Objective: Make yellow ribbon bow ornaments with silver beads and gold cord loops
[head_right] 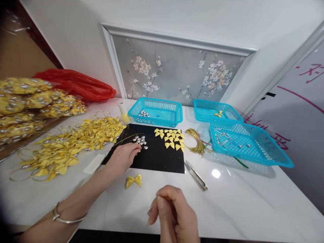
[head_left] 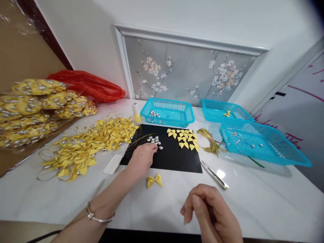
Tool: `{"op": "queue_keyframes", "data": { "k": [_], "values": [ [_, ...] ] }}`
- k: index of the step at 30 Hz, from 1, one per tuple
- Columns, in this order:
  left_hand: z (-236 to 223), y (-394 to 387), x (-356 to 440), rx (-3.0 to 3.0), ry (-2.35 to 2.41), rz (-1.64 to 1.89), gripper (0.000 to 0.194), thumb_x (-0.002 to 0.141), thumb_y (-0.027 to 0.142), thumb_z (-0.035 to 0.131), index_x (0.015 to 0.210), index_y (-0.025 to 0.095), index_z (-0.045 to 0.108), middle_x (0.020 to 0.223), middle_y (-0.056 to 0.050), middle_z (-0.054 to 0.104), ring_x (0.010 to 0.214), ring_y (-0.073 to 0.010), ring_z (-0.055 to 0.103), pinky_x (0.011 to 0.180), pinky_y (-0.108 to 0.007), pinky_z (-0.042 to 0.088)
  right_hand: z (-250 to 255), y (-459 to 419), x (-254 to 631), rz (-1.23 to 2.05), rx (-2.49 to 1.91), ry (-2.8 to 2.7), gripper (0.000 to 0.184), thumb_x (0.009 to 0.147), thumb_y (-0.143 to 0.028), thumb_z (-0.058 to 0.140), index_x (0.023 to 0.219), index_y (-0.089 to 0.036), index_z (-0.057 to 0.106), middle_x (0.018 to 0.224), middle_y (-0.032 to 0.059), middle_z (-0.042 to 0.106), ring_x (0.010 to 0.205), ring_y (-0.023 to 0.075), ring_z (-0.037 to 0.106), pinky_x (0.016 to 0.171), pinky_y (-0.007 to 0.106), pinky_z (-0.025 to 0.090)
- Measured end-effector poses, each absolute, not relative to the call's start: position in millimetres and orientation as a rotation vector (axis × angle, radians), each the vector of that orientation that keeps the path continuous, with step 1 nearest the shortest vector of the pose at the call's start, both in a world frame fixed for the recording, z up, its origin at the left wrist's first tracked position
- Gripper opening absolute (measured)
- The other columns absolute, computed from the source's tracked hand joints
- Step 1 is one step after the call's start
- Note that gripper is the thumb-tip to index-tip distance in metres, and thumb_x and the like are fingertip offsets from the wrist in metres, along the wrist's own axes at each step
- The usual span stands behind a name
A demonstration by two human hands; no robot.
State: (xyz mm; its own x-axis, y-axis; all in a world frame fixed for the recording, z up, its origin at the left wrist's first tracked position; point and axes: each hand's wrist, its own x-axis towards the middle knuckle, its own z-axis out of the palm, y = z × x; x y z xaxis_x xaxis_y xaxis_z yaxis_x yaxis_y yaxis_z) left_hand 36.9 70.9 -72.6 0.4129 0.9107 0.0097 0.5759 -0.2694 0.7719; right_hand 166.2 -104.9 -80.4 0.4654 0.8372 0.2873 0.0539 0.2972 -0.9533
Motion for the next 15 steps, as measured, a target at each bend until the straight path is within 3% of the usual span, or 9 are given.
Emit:
{"op": "queue_keyframes", "data": {
  "k": [3, 6, 11, 15],
  "values": [
    [-63, 42, 28, 1.737, 1.181, 0.61, 0.023, 0.095, 0.03, 0.053, 0.095, 0.014, 0.069, 0.084, -0.006, 0.075, 0.079, -0.02, 0.073, 0.076, -0.036, 0.06, -82, -96, 169, 0.584, -1.258, -1.152, 0.019, 0.097, -0.021, 0.05, 0.083, -0.022, 0.062, 0.069, -0.0012, 0.059, 0.063, 0.0117, 0.057, 0.059, 0.022, 0.046],
    [-51, 11, 16, 1.553, 1.098, 0.587, 0.023, 0.091, 0.034, 0.058, 0.097, 0.016, 0.07, 0.084, -0.006, 0.078, 0.081, -0.0199, 0.075, 0.075, -0.032, 0.061, -86, -87, 172, 0.488, -1.295, -1.298, 0.019, 0.095, -0.019, 0.052, 0.081, -0.022, 0.064, 0.077, 0.0014, 0.058, 0.069, 0.0133, 0.057, 0.061, 0.022, 0.046],
    [-40, -18, -1, 0.975, 0.974, 0.602, 0.022, 0.071, 0.031, 0.084, 0.088, 0.021, 0.076, 0.082, 0.0, 0.077, 0.074, -0.0146, 0.073, 0.069, -0.021, 0.058, -87, -84, 168, 0.474, -1.32, -1.403, 0.019, 0.095, -0.016, 0.051, 0.086, -0.022, 0.066, 0.077, 0.0015, 0.058, 0.069, 0.0134, 0.058, 0.058, 0.022, 0.047],
    [-39, -23, -4, 0.9, 0.944, 0.608, 0.022, 0.066, 0.03, 0.088, 0.083, 0.022, 0.077, 0.073, 0.002, 0.075, 0.067, -0.0129, 0.07, 0.063, -0.019, 0.056, -87, -87, 160, 0.502, -1.319, -1.379, 0.021, 0.096, -0.016, 0.05, 0.083, -0.022, 0.066, 0.076, 0.0013, 0.057, 0.069, 0.0136, 0.059, 0.059, 0.023, 0.047]
  ]
}}
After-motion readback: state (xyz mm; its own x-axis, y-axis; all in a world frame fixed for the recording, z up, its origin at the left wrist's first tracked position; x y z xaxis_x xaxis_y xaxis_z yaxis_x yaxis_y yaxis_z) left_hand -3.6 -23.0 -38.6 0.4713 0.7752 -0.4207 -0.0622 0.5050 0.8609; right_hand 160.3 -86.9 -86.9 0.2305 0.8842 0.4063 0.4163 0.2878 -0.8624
